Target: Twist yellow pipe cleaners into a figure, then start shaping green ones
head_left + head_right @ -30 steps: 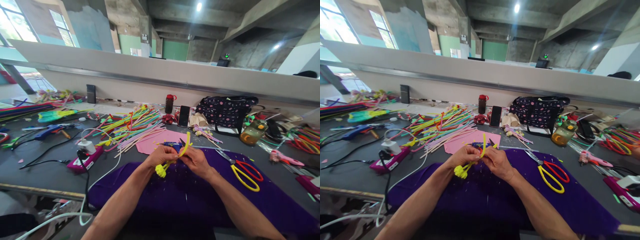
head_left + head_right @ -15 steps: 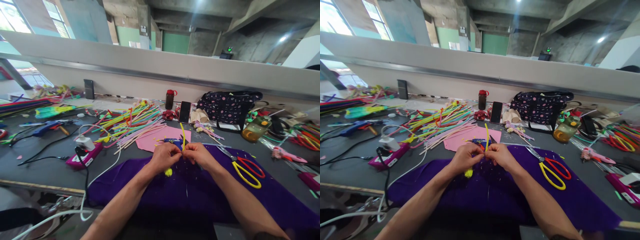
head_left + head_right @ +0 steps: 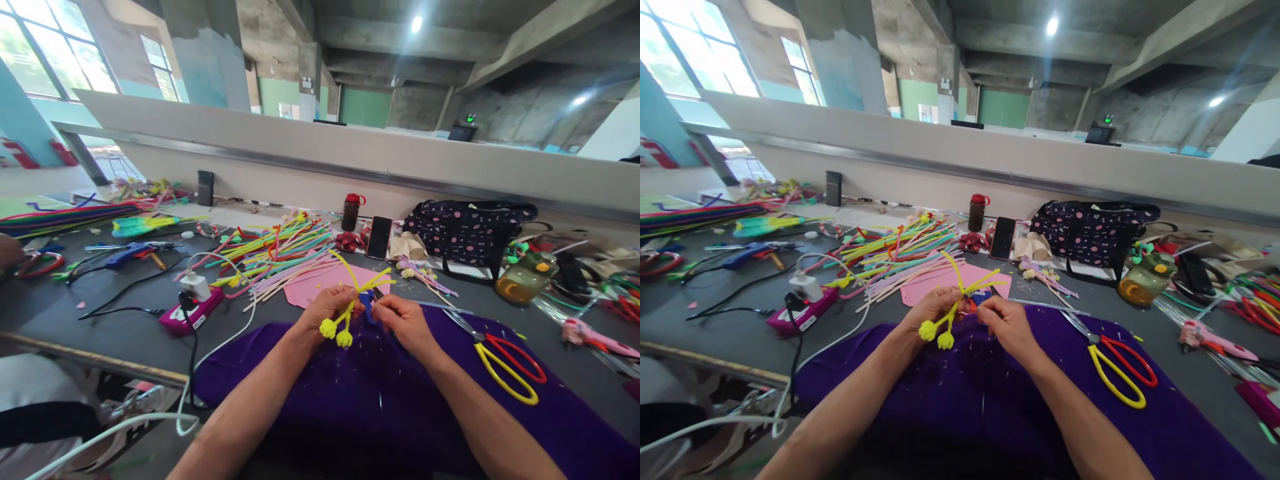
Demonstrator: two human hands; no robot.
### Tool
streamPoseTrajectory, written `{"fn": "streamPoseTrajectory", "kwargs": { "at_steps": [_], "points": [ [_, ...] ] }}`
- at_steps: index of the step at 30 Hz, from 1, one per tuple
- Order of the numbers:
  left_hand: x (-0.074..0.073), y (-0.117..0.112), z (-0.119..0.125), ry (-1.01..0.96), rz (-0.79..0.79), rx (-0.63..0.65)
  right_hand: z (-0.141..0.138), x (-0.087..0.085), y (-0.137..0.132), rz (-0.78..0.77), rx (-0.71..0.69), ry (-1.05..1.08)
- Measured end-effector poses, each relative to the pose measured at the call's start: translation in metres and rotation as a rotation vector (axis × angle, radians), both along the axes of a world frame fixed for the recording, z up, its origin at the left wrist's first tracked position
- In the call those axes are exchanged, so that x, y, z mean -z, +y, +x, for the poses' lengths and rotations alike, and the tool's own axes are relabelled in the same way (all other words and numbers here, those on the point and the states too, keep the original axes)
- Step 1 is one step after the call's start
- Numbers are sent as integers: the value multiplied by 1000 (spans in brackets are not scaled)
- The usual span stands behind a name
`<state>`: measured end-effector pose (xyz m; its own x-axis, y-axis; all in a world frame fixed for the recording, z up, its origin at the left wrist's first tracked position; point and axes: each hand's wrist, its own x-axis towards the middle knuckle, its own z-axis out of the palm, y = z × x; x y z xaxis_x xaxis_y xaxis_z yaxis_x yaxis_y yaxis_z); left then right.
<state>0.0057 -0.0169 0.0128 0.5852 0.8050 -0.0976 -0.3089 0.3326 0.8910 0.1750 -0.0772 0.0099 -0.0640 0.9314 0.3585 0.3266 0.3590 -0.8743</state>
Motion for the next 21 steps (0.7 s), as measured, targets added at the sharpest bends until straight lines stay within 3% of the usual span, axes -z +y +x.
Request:
{"fn": "streamPoseTrajectory", "kwargs": {
  "at_steps": [2, 5, 11, 17, 21],
  "points": [
    [0, -2, 0, -32, -2, 74, -4, 6, 4, -133, -85, 153],
    [2, -4, 1, -55, -12, 148, -4, 11, 9, -119, -109, 268],
    [5, -8, 4, -11, -47, 259, 5, 6, 6, 195, -161, 3],
    [11, -7, 4, 15, -45, 300, 8, -2, 1, 271, -92, -177],
    [13, -5, 2, 68, 31, 279, 12, -7, 1, 375, -182, -258]
  ]
}}
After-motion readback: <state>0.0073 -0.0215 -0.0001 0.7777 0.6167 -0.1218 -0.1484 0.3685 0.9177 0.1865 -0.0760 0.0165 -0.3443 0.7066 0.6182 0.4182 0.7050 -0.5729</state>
